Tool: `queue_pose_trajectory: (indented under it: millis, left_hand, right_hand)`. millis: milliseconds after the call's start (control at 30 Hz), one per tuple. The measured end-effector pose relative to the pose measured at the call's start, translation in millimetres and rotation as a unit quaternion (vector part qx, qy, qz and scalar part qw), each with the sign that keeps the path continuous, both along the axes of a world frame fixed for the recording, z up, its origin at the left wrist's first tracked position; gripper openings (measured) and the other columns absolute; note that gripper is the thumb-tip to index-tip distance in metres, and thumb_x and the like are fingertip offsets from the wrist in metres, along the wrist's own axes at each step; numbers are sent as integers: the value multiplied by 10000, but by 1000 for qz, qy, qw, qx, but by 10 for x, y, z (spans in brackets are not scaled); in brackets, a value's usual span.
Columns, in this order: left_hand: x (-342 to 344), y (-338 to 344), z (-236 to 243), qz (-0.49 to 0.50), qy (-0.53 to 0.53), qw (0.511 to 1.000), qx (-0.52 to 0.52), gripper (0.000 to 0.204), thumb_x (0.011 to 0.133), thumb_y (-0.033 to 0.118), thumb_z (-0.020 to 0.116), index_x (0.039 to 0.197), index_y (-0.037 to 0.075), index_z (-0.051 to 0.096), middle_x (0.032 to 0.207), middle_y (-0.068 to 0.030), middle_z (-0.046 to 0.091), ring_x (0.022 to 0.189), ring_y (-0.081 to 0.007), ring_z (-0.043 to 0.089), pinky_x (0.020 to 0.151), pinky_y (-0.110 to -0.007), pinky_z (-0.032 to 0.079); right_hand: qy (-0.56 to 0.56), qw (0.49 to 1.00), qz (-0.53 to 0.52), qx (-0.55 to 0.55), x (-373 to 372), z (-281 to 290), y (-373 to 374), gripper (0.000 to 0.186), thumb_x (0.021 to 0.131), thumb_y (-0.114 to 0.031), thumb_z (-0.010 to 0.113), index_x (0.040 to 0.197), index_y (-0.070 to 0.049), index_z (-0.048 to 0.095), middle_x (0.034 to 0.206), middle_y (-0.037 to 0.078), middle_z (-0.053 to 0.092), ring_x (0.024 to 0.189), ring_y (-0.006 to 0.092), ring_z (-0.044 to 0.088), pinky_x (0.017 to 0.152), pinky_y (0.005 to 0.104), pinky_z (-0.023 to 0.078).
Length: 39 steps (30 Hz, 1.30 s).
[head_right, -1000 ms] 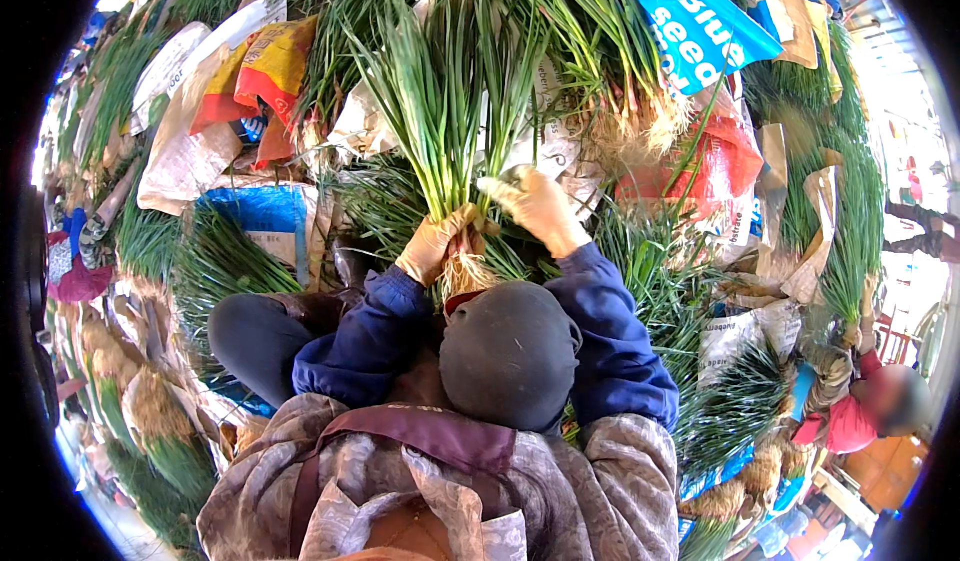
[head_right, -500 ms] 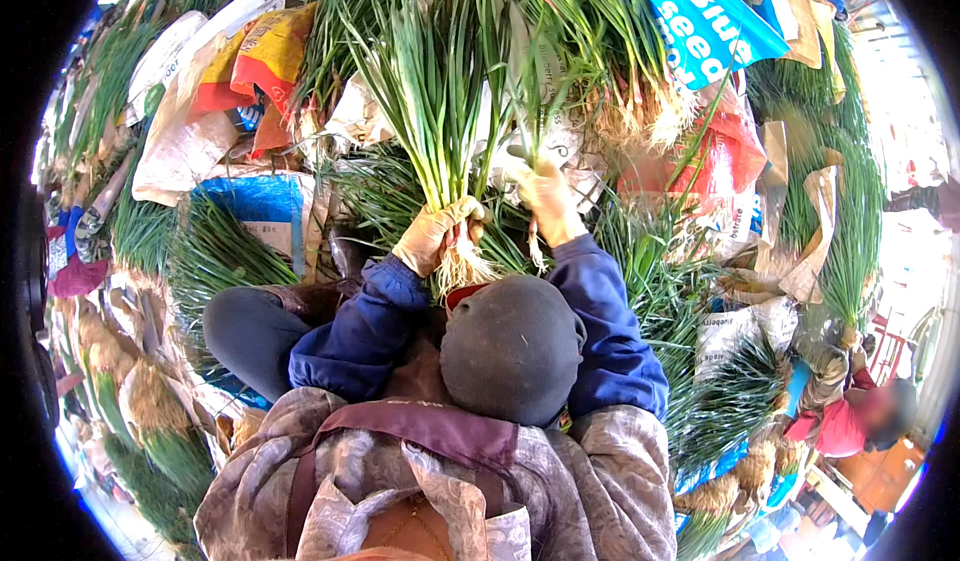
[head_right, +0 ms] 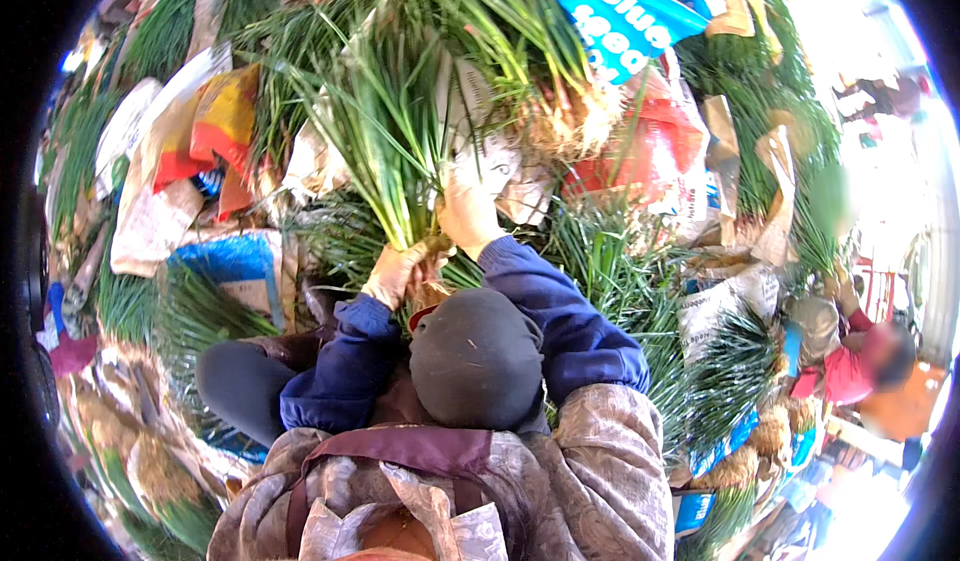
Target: The person sits on the floor and repeatedly picks up bunches of green onions, trims the roots and lower stems by hand, and sets the trimmed bunches aside. The person handles the vegetables one at a time and works among large piles of produce and sacks.
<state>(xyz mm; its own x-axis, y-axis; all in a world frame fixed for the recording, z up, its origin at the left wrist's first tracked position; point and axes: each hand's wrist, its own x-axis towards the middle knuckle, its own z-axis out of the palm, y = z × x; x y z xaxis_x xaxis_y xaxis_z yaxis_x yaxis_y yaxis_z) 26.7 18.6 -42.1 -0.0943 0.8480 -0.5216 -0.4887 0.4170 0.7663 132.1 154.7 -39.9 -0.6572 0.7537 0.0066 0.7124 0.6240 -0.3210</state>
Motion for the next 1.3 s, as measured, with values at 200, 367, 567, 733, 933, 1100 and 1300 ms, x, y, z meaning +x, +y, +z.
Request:
queue_pose_trajectory:
  millis: [200, 367, 567, 733, 933, 1100, 1300]
  left_hand:
    - [54, 137, -120, 71, -145, 987, 20, 379, 926, 270, 577, 1134, -45, 604, 1044, -165, 667, 904, -233, 651, 846, -346, 517]
    - [-75, 100, -128, 99, -184, 978, 6, 193, 859, 241, 686, 909, 64, 628, 660, -54, 622, 575, -165, 605, 530, -291, 512]
    - [-79, 111, -44, 53, -376, 917, 125, 119, 967, 181, 534, 913, 77, 516, 634, 45, 293, 559, -67, 328, 545, -227, 342]
    - [75, 127, -60, 87, -308, 945, 73, 192, 870, 218, 667, 966, 58, 620, 960, -90, 667, 922, -237, 638, 889, -406, 500]
    - [249, 285, -308, 82, -268, 959, 28, 158, 866, 127, 640, 991, 35, 607, 844, -66, 634, 761, -191, 599, 761, -351, 513]
    - [622, 927, 454, 60, -49, 992, 99, 160, 928, 233, 590, 866, 87, 576, 644, 32, 491, 605, -112, 502, 593, -275, 445]
    - [-162, 911, 1624, 50, -139, 976, 158, 127, 930, 144, 562, 997, 36, 561, 590, 43, 369, 521, -99, 353, 534, -246, 318]
  right_hand:
    - [549, 754, -311, -185, 2062, 309, -42, 293, 941, -117, 525, 1228, -59, 536, 879, 0, 550, 684, 65, 480, 623, 215, 421]
    - [341, 783, -519, 42, 3925, 409, -1288, 134, 931, -143, 499, 1008, -58, 567, 740, -23, 477, 629, 76, 404, 572, 248, 362]
    - [2, 678, -735, -2, 5155, -623, -3668, 355, 884, -191, 524, 1191, -11, 518, 1139, 265, 592, 1042, 396, 583, 896, 454, 443]
    - [-261, 641, -594, -411, 5473, -1164, -4404, 481, 811, -243, 586, 1198, 31, 509, 1176, 299, 567, 1099, 418, 561, 939, 441, 454]
    - [352, 846, -331, -226, 3267, -61, -1363, 677, 912, -182, 605, 1464, -69, 228, 1443, 244, 339, 1300, 362, 394, 1069, 420, 350]
    - [391, 767, 131, -492, 1282, 604, -265, 545, 907, -276, 641, 1357, -47, 435, 1079, 62, 576, 940, 131, 541, 803, 294, 470]
    - [408, 668, 17, -621, 807, 1053, -11, 307, 944, -272, 595, 1162, -56, 593, 812, -72, 580, 633, 13, 448, 535, 189, 345]
